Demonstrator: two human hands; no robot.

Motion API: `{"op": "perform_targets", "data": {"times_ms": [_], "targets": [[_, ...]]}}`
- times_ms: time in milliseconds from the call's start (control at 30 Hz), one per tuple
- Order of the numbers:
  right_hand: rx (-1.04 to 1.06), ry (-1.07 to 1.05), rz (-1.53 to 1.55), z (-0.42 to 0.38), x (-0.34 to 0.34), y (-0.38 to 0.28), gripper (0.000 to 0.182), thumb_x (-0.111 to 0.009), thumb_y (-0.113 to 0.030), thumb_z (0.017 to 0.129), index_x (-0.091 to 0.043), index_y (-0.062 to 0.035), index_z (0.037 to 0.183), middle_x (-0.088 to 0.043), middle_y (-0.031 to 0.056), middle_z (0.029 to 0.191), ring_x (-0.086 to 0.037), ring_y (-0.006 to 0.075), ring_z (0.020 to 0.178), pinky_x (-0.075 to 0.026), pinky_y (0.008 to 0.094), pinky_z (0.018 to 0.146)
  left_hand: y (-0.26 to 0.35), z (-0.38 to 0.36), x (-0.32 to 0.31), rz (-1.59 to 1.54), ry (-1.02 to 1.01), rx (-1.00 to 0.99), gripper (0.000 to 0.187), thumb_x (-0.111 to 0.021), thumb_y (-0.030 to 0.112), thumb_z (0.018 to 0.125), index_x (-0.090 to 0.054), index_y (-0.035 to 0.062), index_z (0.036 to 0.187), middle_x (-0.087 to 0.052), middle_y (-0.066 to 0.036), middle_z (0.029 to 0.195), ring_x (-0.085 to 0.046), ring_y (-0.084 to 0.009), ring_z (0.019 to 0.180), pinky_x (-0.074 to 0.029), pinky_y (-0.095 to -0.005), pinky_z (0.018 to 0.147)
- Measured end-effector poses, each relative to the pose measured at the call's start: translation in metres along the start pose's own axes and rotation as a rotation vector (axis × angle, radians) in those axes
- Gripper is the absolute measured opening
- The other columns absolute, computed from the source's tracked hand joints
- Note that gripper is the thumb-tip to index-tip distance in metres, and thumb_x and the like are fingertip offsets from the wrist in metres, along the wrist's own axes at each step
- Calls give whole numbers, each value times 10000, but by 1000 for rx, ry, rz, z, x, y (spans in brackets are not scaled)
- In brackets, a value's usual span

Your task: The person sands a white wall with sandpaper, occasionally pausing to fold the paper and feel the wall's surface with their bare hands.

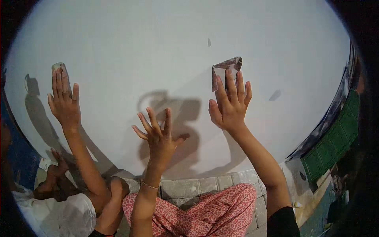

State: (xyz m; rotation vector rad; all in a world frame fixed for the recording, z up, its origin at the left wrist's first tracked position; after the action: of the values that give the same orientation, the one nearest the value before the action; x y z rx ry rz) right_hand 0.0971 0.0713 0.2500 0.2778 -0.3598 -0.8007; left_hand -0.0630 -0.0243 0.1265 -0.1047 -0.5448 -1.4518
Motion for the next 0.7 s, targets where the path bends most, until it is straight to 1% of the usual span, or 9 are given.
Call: {"op": "perform_targets", "data": {"times_ms": [100,167,300,367,500,700], "targets": [[-5,-10,2,-1,-1,0,494,-482,-351,852,-513,-158,1306,-371,112,1434,-263,319,1360,-93,503,1094,0,0,0,-19,6,-2,1144,-705,667,558,-131,288,1471,49,-219,1508,80,-464,1367,81,-706,977],[-9,-11,9,0,-4,2,492,-480,-352,854,-513,-160,1306,-370,111,1435,-264,318,1359,-92,503,1094,2,2,0,39,-10,-34,1225,-758,611,552,-54,226,1478,106,-257,1492,113,-483,1357,90,-695,978],[-7,0,8,0,-3,1,490,-476,-358,857,-515,-163,1305,-377,110,1431,-269,318,1358,-94,502,1093,1,2,0,42,-18,-27,1222,-748,625,554,-54,226,1478,102,-261,1492,109,-486,1356,89,-694,979],[-8,-3,1,-1,-1,0,491,-477,-360,856,-516,-164,1305,-379,110,1429,-269,318,1358,-93,501,1094,0,1,0,-12,4,1,1127,-691,672,577,-126,286,1472,58,-216,1509,68,-468,1367,82,-706,973],[-2,-3,6,-1,-1,0,492,-474,-361,859,-511,-164,1308,-374,108,1433,-263,320,1361,-89,500,1095,0,0,-1,-4,31,-13,1127,-693,672,576,-125,292,1472,62,-213,1510,77,-466,1367,90,-704,973],[0,-7,4,-3,-2,0,495,-474,-365,860,-507,-164,1312,-367,107,1438,-254,320,1364,-82,499,1099,0,1,1,-13,1,1,1133,-704,662,569,-123,298,1471,76,-205,1510,82,-467,1365,92,-703,975]]}}
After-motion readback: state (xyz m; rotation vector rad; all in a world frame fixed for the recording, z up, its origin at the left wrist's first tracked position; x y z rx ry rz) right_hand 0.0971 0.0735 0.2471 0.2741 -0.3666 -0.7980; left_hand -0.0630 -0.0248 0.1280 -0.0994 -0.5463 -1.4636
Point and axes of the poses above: each hand's wrist, its own z-axis towards the middle knuckle, its own x-axis out of the back of the hand, y = z × x, the point moved 3 cm from there along z, towards the middle knuckle
